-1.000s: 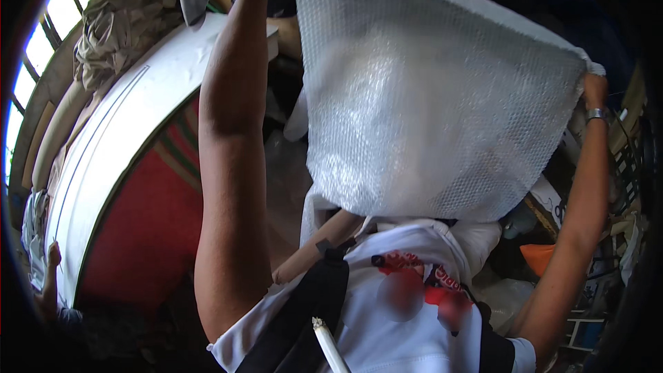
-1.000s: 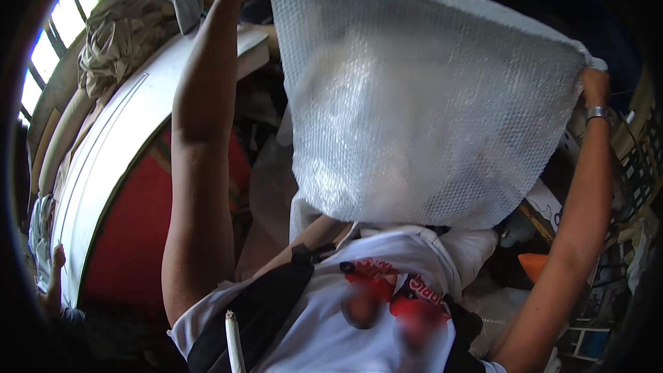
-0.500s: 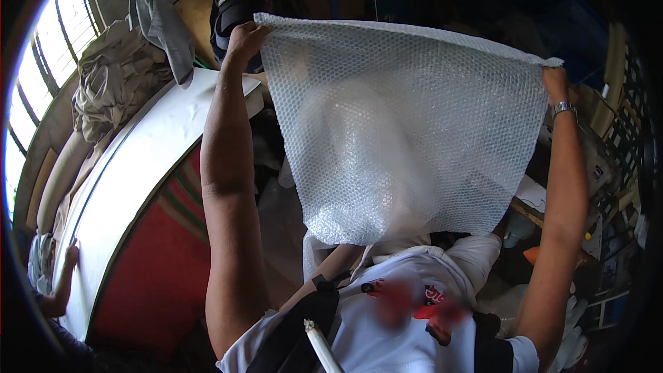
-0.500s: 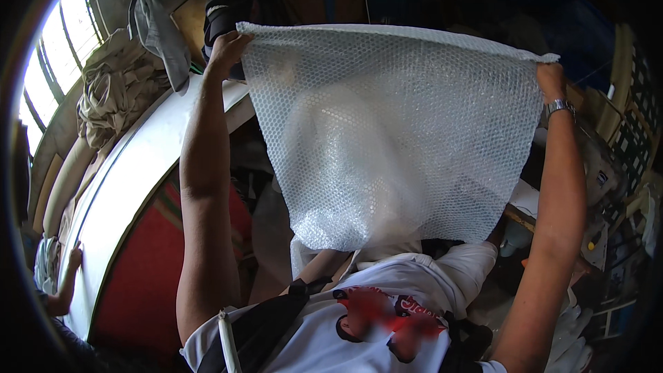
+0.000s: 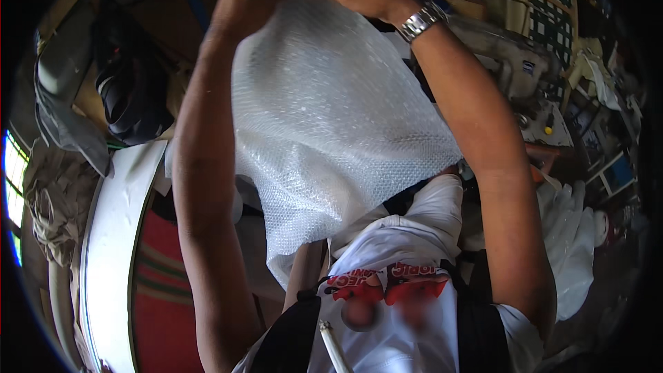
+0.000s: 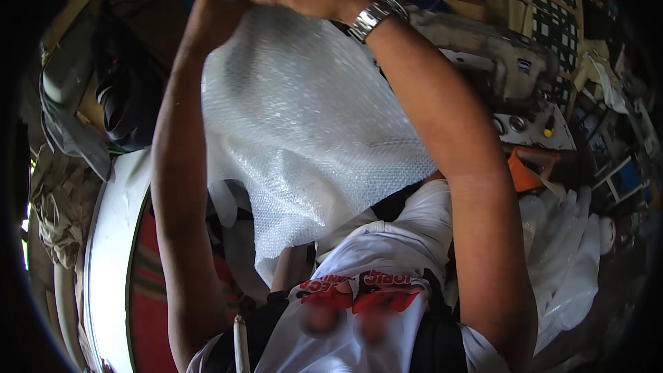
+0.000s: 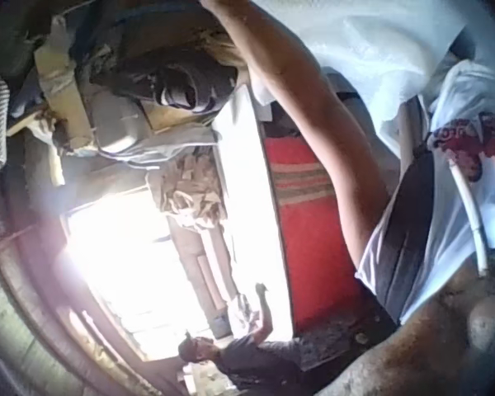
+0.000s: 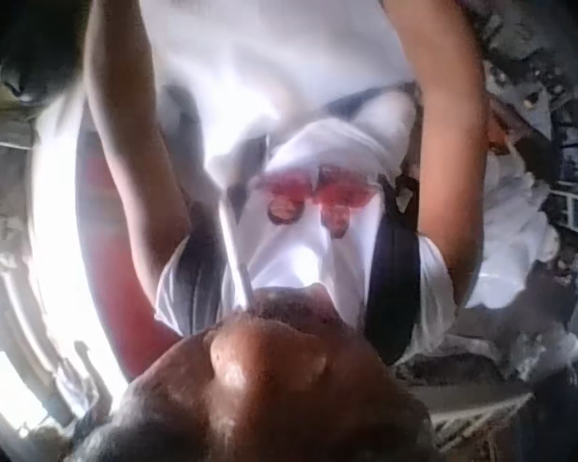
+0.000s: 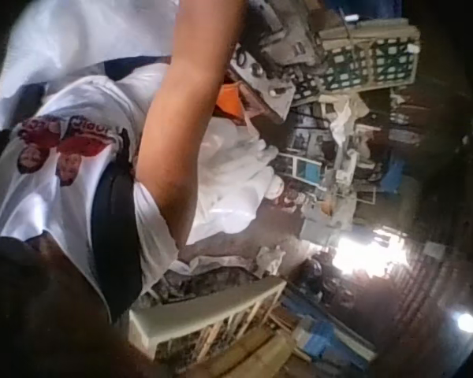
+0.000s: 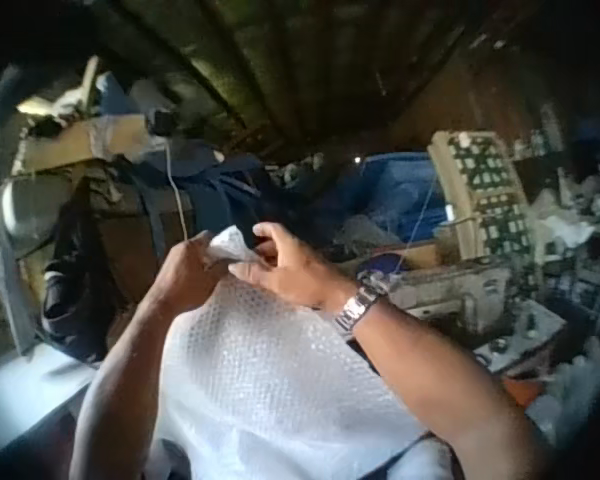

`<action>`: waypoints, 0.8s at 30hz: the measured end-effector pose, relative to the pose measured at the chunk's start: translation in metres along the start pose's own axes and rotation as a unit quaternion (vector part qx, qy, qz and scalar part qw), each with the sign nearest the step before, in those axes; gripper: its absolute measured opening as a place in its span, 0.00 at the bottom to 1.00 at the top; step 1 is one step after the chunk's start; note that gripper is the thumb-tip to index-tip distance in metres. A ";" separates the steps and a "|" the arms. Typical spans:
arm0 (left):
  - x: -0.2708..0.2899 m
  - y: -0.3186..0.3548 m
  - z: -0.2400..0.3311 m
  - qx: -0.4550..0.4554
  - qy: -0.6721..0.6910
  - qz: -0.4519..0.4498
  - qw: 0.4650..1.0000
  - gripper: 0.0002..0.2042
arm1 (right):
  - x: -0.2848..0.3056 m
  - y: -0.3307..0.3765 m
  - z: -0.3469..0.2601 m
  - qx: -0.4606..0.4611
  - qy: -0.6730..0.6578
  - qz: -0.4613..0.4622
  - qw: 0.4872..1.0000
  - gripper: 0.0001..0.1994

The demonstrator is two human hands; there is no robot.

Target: The recorder prepares bubble wrap and fabric, then uses an industrial sewing machine to stitch them together, likely for upholstery padding.

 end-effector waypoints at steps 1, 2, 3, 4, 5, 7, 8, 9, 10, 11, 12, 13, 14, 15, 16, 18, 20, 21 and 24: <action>0.008 -0.001 -0.016 0.011 0.016 0.006 1.000 0.27 | -0.002 0.017 0.008 -0.045 0.051 -0.054 0.996 0.38; 0.018 -0.002 -0.029 0.033 0.021 0.010 0.999 0.29 | 0.002 0.042 0.017 -0.091 0.102 -0.108 0.985 0.40; 0.036 -0.004 -0.041 0.054 0.021 0.016 0.998 0.31 | 0.002 0.065 0.024 -0.143 0.077 -0.254 0.954 0.56; 0.056 -0.006 -0.061 0.079 -0.031 0.051 0.995 0.31 | -0.003 0.089 0.036 -0.186 0.166 -0.395 0.884 0.46; 0.071 -0.010 -0.078 0.101 -0.076 0.087 0.988 0.31 | 0.006 0.115 0.042 -0.229 0.135 -0.437 0.859 0.40; 0.112 -0.005 -0.099 0.099 -0.118 0.125 0.980 0.32 | 0.016 0.159 0.059 -0.315 0.098 -0.492 0.806 0.22; 0.134 0.005 -0.123 0.112 -0.153 0.135 0.973 0.32 | 0.013 0.166 0.069 -0.318 0.077 -0.489 0.809 0.21; 0.139 0.011 -0.144 0.119 -0.175 0.144 0.967 0.33 | 0.022 0.175 0.081 -0.333 0.061 -0.479 0.810 0.20; 0.172 0.028 -0.157 0.121 -0.196 0.135 0.964 0.34 | 0.013 0.175 0.078 -0.322 0.041 -0.475 0.818 0.20; 0.176 0.036 -0.168 0.117 -0.194 0.132 0.965 0.35 | 0.026 0.170 0.084 -0.363 -0.039 -0.394 0.843 0.19; 0.155 0.045 -0.184 0.146 -0.170 0.140 0.964 0.37 | 0.050 0.169 0.102 -0.405 -0.105 -0.306 0.855 0.17; 0.152 0.059 -0.202 0.175 -0.163 0.145 0.960 0.38 | 0.053 0.168 0.115 -0.406 -0.109 -0.294 0.858 0.17; 0.168 0.078 -0.236 0.178 -0.222 0.165 0.944 0.38 | 0.052 0.156 0.123 -0.384 -0.152 -0.241 0.878 0.16; 0.187 0.091 -0.256 0.182 -0.279 0.186 0.924 0.39 | 0.054 0.143 0.126 -0.361 -0.195 -0.189 0.892 0.15; 0.176 0.100 -0.255 0.217 -0.251 0.142 0.933 0.39 | 0.059 0.141 0.128 -0.381 -0.191 -0.166 0.889 0.13; 0.167 0.112 -0.235 0.235 -0.209 0.128 0.941 0.39 | 0.064 0.135 0.139 -0.363 -0.189 -0.141 0.901 0.13; 0.158 0.115 -0.243 0.259 -0.220 0.081 0.937 0.33 | 0.067 0.127 0.149 -0.340 -0.192 -0.099 0.916 0.13; 0.149 0.121 -0.255 0.319 -0.202 0.024 0.925 0.32 | 0.068 0.124 0.155 -0.337 -0.190 -0.100 0.917 0.13; 0.146 0.151 -0.271 0.327 -0.172 0.080 0.926 0.29 | 0.053 0.118 0.152 -0.394 -0.239 -0.072 0.885 0.15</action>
Point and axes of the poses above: each hand's wrist, its own y-axis away from the middle knuckle, its own x-axis out of the back of the hand, z = x × y, the point moved 7 cm from there along -y, towards the middle knuckle, and after that the axes turned 6 degrees about -x, right-handed, at the moved point
